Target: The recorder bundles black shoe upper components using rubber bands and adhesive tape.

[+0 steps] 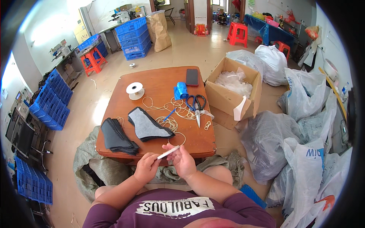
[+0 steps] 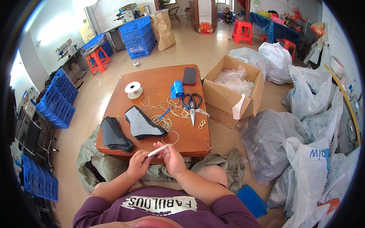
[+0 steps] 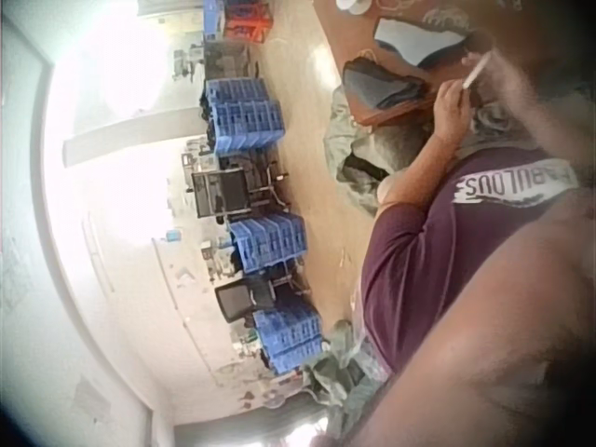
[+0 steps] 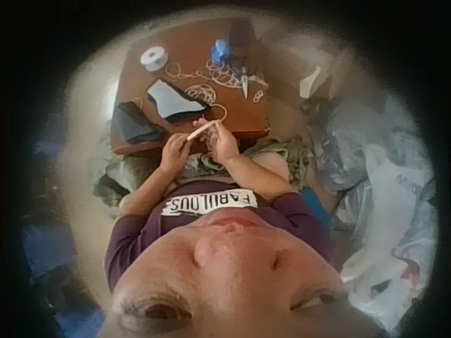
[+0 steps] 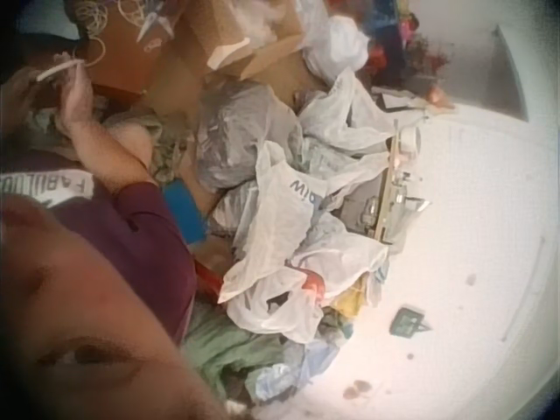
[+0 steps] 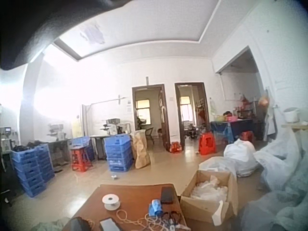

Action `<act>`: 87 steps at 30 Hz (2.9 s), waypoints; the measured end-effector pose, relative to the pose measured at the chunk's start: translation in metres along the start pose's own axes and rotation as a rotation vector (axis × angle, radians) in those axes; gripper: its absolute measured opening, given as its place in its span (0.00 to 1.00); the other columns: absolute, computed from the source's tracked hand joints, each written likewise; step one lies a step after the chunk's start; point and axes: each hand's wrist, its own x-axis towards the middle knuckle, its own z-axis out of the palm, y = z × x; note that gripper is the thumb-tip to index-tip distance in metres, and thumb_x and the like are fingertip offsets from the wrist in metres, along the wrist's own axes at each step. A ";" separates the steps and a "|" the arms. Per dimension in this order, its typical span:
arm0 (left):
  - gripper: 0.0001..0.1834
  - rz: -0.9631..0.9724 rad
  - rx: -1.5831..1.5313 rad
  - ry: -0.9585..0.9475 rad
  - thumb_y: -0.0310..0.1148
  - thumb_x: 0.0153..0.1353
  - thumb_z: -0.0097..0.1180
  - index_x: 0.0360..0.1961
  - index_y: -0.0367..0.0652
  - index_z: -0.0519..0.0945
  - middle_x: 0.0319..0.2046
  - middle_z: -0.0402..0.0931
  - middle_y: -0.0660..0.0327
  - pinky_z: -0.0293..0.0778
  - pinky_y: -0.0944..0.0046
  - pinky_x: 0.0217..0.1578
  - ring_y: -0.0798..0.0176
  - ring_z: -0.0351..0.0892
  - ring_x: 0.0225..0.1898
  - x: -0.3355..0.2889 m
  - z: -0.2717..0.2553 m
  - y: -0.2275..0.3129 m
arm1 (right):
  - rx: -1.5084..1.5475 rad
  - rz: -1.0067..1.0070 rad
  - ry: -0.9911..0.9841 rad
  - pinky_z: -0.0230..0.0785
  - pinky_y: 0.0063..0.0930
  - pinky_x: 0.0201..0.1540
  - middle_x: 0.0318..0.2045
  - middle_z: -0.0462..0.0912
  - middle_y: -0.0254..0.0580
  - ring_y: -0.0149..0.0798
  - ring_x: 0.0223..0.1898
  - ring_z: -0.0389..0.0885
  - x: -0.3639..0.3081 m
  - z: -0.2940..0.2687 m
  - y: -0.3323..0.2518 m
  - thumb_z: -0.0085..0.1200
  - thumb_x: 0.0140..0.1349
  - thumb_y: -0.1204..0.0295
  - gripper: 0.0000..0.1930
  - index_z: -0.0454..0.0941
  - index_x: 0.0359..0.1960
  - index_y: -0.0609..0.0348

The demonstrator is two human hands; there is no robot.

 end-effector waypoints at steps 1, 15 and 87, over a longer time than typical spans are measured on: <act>0.12 -0.059 -0.015 -0.017 0.21 0.57 0.59 0.44 0.39 0.80 0.35 0.79 0.52 0.76 0.56 0.36 0.48 0.80 0.36 0.000 0.003 -0.002 | 0.003 0.000 0.000 0.62 0.38 0.60 0.61 0.74 0.49 0.41 0.57 0.73 0.001 0.001 -0.001 0.26 0.76 0.53 0.30 0.70 0.62 0.64; 0.25 -0.131 -0.194 -0.085 0.24 0.61 0.56 0.61 0.38 0.72 0.49 0.76 0.51 0.76 0.60 0.46 0.55 0.79 0.47 0.007 0.056 -0.004 | 0.048 -0.167 0.133 0.52 0.41 0.71 0.67 0.63 0.54 0.48 0.67 0.64 0.009 -0.005 -0.012 0.19 0.73 0.41 0.40 0.54 0.71 0.64; 0.24 0.019 0.170 -0.594 0.32 0.59 0.56 0.59 0.46 0.75 0.54 0.76 0.49 0.67 0.55 0.60 0.46 0.73 0.56 0.140 -0.030 -0.085 | -1.060 -0.502 0.211 0.66 0.35 0.33 0.25 0.75 0.43 0.44 0.29 0.73 0.013 -0.013 0.010 0.61 0.57 0.74 0.08 0.74 0.26 0.61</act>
